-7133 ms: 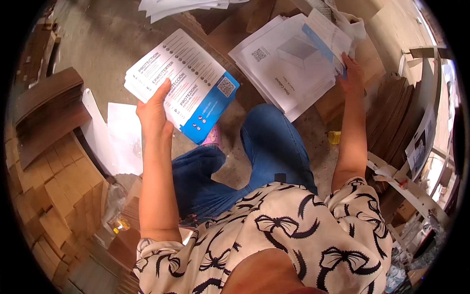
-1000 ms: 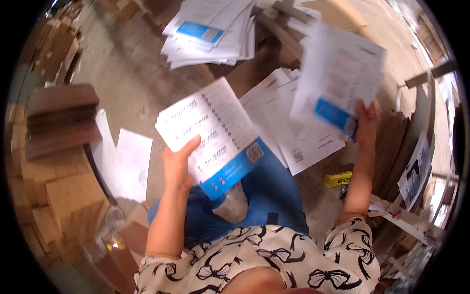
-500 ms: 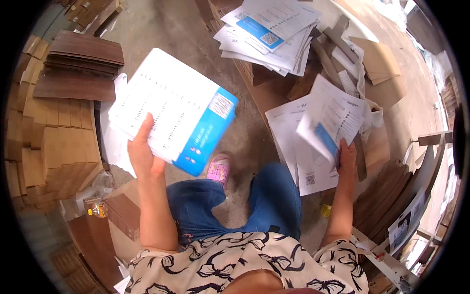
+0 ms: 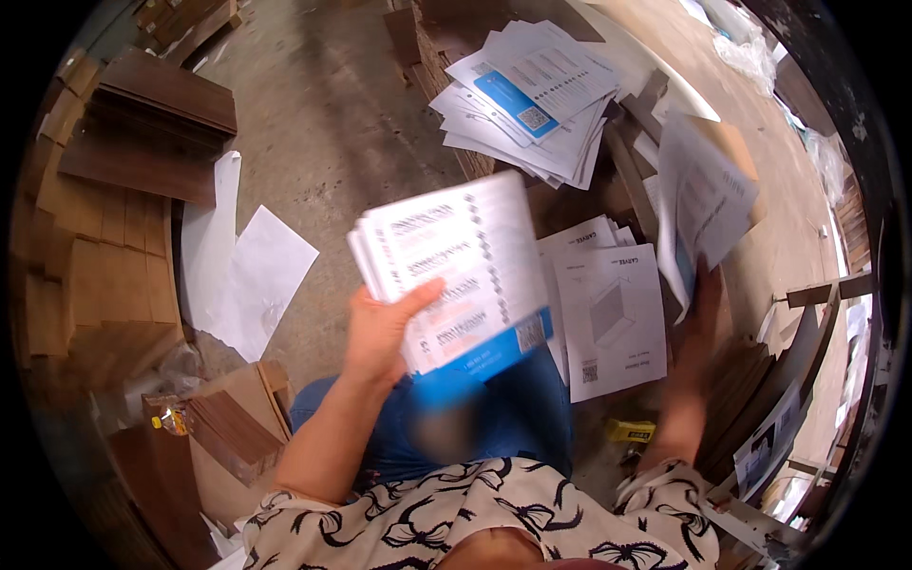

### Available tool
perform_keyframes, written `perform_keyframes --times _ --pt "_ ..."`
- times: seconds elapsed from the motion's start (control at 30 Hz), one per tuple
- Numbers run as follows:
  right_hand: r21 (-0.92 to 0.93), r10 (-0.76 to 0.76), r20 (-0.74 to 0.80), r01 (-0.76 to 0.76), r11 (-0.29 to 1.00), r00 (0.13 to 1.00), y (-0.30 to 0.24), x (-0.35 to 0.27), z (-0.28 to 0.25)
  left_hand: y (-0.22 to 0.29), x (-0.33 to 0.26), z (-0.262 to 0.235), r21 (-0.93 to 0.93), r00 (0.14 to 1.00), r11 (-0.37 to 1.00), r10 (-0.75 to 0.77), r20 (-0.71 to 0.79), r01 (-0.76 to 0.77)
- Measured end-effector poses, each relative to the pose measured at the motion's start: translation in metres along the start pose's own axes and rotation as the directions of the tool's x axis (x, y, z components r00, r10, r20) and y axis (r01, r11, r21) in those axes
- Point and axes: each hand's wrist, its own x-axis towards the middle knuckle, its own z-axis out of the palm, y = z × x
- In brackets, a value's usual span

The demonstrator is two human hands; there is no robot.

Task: The person sorts through several white and blue printed flyers by hand, picking them up from a large stack on a wooden work surface and organizing them into a smaller pile in their left hand.

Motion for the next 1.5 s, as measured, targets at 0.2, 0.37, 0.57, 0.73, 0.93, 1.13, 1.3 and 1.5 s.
perform_keyframes --times 0.2,0.37,0.57,0.73,0.93,1.13,1.3,1.5 --pt "0.198 -0.074 0.447 -0.018 0.98 0.891 -0.109 0.17 0.032 -0.018 -0.01 0.012 0.198 0.939 0.944 -0.299 0.167 0.265" --pt "0.174 -0.077 0.563 -0.027 0.984 0.823 -0.184 0.235 0.079 -0.015 -0.009 0.023 0.283 0.919 0.937 -0.283 0.274 0.205" --pt "-0.011 -0.063 0.713 0.101 0.995 0.698 -0.21 0.265 0.153 -0.018 -0.015 0.022 0.326 0.884 0.921 -0.324 0.338 0.213" --pt "-0.082 0.05 0.734 0.015 0.996 0.677 -0.198 0.3 0.185 -0.027 -0.011 0.02 0.342 0.868 0.903 -0.373 0.327 0.259" --pt "-0.466 -0.089 0.625 0.461 0.755 0.776 -0.169 0.326 0.22 -0.019 -0.005 0.022 0.354 0.815 0.844 -0.507 0.281 0.403" --pt "-0.497 -0.251 0.553 0.556 0.666 0.794 -0.11 0.344 0.246 -0.033 -0.002 0.029 0.387 0.806 0.825 -0.528 0.268 0.412" --pt "-0.552 -0.326 0.384 0.497 0.669 0.864 -0.132 0.297 0.278 -0.046 -0.002 0.024 0.412 0.834 0.83 -0.496 0.24 0.375" --pt "-0.555 -0.435 0.273 0.51 0.657 0.858 -0.116 0.315 0.277 -0.051 -0.008 0.032 0.446 0.832 0.803 -0.518 0.199 0.394"
